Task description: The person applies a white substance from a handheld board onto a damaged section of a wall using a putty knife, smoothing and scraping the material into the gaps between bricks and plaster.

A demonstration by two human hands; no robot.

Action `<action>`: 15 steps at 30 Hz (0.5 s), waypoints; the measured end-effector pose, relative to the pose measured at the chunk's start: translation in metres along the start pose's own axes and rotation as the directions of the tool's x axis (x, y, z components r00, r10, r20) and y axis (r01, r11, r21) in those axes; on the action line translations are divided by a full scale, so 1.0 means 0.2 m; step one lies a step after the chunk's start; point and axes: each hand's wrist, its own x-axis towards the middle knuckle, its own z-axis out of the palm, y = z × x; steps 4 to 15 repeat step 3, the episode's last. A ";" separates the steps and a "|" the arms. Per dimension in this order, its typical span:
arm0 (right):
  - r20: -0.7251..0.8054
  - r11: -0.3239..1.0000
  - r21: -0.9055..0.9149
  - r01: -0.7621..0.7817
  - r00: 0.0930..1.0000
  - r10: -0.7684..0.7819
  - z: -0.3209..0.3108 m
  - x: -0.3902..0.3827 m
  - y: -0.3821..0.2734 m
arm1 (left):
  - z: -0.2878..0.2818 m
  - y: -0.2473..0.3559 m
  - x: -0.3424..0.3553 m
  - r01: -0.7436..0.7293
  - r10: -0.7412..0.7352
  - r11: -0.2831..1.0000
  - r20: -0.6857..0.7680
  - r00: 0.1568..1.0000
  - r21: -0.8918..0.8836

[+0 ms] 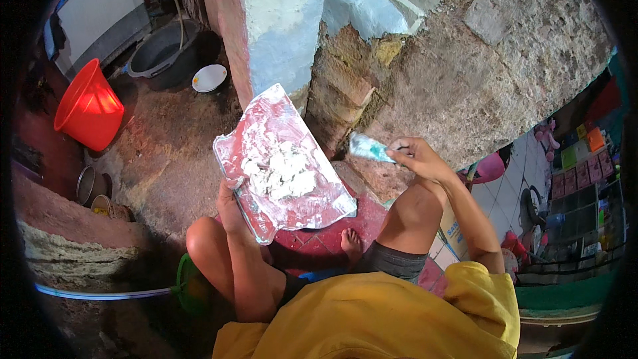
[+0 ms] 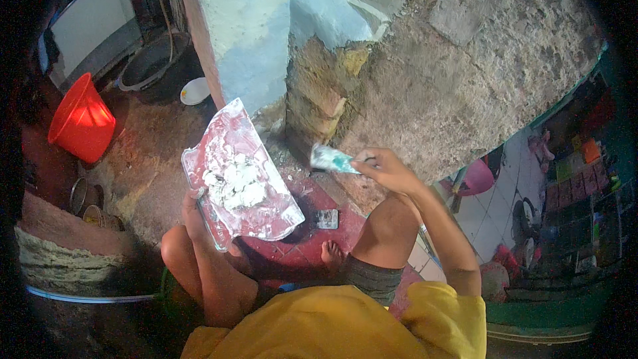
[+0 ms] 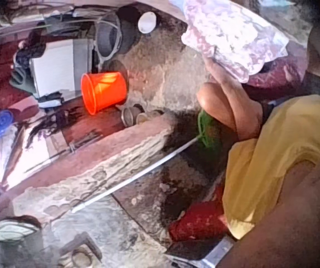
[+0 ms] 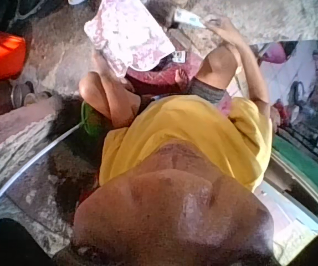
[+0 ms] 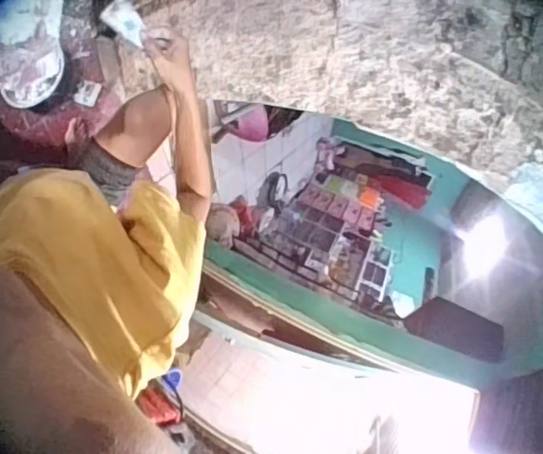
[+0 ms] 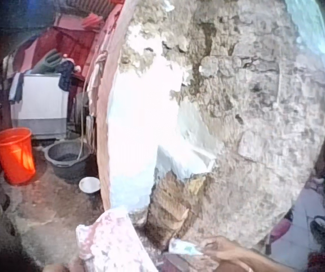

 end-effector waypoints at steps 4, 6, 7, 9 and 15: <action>0.004 0.987 0.152 -0.048 0.999 0.048 0.00 -0.13 0.00 | 0.02 -0.01 0.00 0.015 -0.016 0.999 0.025 1.000 0.044; 0.004 0.987 0.152 -0.048 0.999 0.048 0.00 -0.13 0.00 | 0.02 -0.01 0.00 0.015 -0.016 0.999 0.025 1.000 0.044; 0.004 0.987 0.152 -0.048 0.999 0.048 0.00 -0.13 0.00 | 0.02 -0.01 0.00 0.015 -0.016 0.999 0.025 1.000 0.044; 0.004 0.987 0.152 -0.048 0.999 0.048 0.00 -0.13 0.00 | 0.02 -0.01 0.00 0.015 -0.016 0.999 0.025 1.000 0.044; 0.004 0.987 0.152 -0.048 0.999 0.048 0.00 -0.13 0.00 | 0.02 -0.01 0.00 0.015 -0.016 0.999 0.025 1.000 0.044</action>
